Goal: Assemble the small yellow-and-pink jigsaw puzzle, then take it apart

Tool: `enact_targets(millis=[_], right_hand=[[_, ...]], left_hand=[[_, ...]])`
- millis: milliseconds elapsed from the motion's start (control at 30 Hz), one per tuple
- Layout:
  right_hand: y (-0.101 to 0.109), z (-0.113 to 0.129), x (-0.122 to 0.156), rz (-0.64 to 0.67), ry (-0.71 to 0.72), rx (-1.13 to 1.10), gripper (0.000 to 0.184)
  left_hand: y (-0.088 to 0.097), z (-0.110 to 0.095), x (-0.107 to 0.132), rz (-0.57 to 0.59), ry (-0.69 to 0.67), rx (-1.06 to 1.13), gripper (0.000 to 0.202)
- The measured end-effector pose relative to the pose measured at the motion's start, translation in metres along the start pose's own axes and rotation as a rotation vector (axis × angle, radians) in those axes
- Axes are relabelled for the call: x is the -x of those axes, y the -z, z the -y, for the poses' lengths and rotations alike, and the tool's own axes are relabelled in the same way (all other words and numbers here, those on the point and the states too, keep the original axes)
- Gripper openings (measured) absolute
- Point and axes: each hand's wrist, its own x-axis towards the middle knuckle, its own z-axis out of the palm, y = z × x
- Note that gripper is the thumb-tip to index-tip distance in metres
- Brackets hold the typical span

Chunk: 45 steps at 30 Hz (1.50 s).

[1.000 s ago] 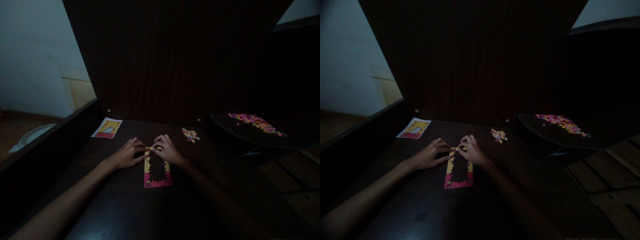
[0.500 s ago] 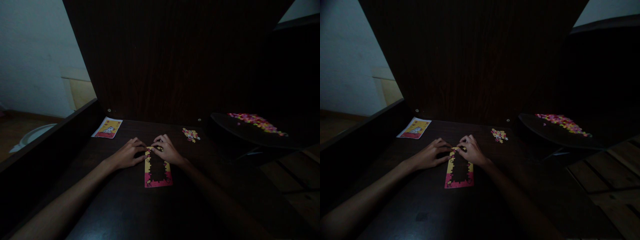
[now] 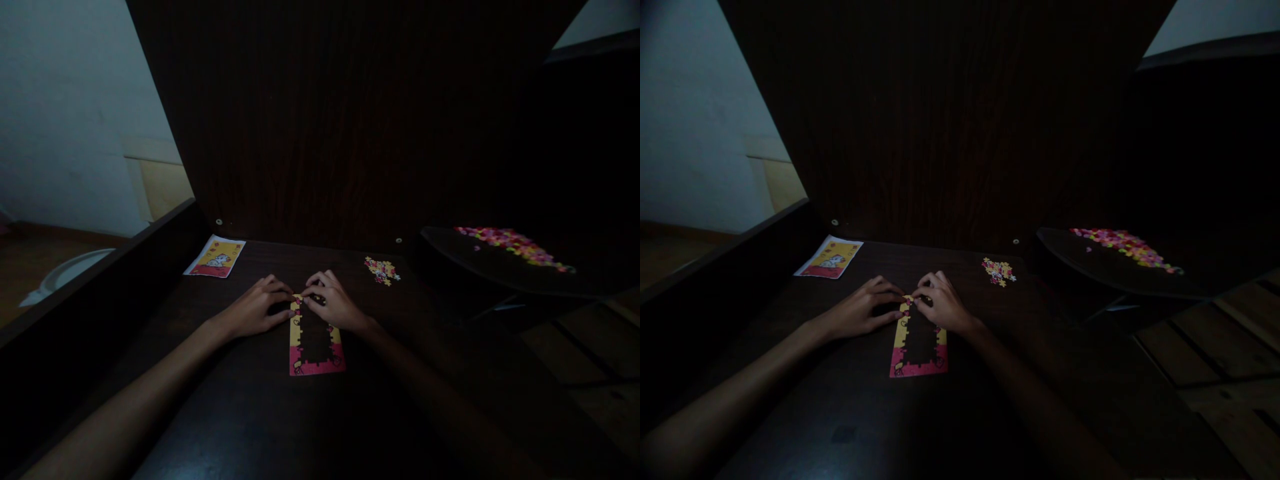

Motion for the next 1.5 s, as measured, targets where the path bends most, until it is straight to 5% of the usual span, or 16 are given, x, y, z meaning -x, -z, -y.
enact_targets(millis=[400, 867, 1133, 1500], right_hand=[[0.014, -0.012, 0.006, -0.066, -0.025, 0.020, 0.015], [0.023, -0.024, 0.029, -0.109, -0.064, 0.031, 0.011], [0.017, -0.022, 0.030, -0.152, -0.057, 0.012, 0.011], [0.017, -0.021, 0.030, -0.115, -0.066, 0.005, 0.011]], left_hand=[[0.018, 0.031, 0.005, -0.083, 0.224, -0.205, 0.032], [0.005, 0.046, 0.004, -0.148, 0.223, -0.089, 0.024], [0.000, 0.020, -0.011, -0.187, 0.179, 0.064, 0.022], [-0.023, -0.010, -0.045, -0.061, 0.003, 0.074, 0.015]])
